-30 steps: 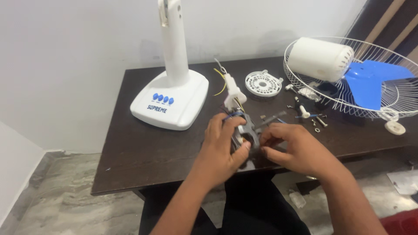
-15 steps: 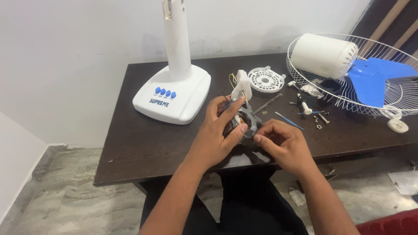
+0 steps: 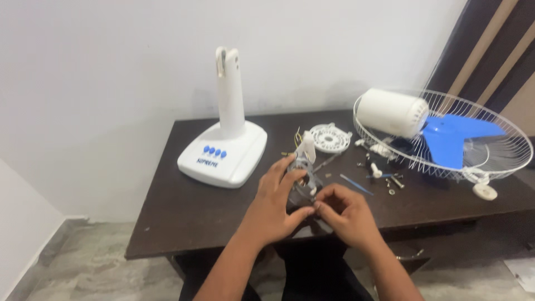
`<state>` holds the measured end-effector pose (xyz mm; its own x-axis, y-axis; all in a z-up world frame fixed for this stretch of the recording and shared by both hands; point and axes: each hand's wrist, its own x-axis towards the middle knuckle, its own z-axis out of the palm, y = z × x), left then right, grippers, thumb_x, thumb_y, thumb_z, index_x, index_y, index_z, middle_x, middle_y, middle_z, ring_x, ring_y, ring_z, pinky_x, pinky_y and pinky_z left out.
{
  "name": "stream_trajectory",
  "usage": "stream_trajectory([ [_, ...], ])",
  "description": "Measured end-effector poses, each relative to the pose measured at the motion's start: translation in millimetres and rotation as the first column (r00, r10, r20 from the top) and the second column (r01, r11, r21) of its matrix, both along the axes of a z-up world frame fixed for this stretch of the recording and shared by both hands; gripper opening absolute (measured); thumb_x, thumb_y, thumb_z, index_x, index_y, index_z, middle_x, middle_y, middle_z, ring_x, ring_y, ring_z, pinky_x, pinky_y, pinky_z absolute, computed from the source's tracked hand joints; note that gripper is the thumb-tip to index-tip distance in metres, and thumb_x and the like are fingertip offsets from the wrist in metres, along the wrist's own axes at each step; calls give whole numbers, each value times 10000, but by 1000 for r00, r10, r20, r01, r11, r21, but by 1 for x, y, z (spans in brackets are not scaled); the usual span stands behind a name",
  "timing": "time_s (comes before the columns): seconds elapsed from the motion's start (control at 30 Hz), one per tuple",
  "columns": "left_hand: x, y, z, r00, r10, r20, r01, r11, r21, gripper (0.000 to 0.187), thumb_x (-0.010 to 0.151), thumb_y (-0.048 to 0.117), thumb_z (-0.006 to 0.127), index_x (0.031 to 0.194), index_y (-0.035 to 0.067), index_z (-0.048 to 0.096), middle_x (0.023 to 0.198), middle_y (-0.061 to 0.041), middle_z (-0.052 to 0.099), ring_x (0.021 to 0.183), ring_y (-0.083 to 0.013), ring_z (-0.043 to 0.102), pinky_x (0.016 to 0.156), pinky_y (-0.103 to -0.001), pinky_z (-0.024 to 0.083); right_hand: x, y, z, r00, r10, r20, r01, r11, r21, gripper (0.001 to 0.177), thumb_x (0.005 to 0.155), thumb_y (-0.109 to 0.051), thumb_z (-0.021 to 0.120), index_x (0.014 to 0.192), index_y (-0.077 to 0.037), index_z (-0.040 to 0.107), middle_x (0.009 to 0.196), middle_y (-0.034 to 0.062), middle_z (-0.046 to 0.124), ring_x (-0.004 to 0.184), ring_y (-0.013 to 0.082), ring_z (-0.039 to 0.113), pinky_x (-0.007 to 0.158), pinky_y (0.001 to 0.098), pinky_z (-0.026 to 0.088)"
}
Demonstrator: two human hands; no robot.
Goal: The person disassembles an electric fan motor on a table. They remove a white plastic component, then use a screwdriver to loosen and remove a black plastic cover, exposing the internal motor parts.
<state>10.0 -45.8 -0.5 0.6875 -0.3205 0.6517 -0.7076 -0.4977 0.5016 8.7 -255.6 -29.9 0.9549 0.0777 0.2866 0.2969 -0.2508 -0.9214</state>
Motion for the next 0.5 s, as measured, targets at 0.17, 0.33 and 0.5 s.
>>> stream_trajectory([
  [0.17, -3, 1, 4, 999, -24, -40, 25, 999, 36, 787, 681, 185, 904, 1347, 179, 485, 1609, -109, 322, 1492, -398, 310, 1152, -507, 359, -1, -2, 1, 999, 46, -20, -46, 998, 30, 101, 845, -53, 760, 921, -31, 697, 795, 6, 702, 700, 63, 630, 623, 231, 494],
  [0.33, -5, 4, 6, 993, -67, -96, 69, 997, 22, 770, 695, 79, 863, 1355, 183, 480, 1634, -100, 271, 1521, -384, 271, 1164, -496, 376, -5, -2, 3, 997, 39, 61, -38, 999, -21, 118, 819, -52, 756, 926, -45, 704, 809, 1, 738, 718, 65, 691, 660, 231, 550],
  [0.5, -7, 5, 5, 995, -84, -53, 87, 995, 45, 774, 697, 14, 817, 1370, 182, 474, 1638, -105, 264, 1534, -385, 272, 1175, -489, 396, -6, -3, 2, 999, 29, 36, -28, 999, -26, 121, 833, -56, 772, 936, -28, 715, 801, 18, 727, 701, 75, 661, 641, 241, 526],
])
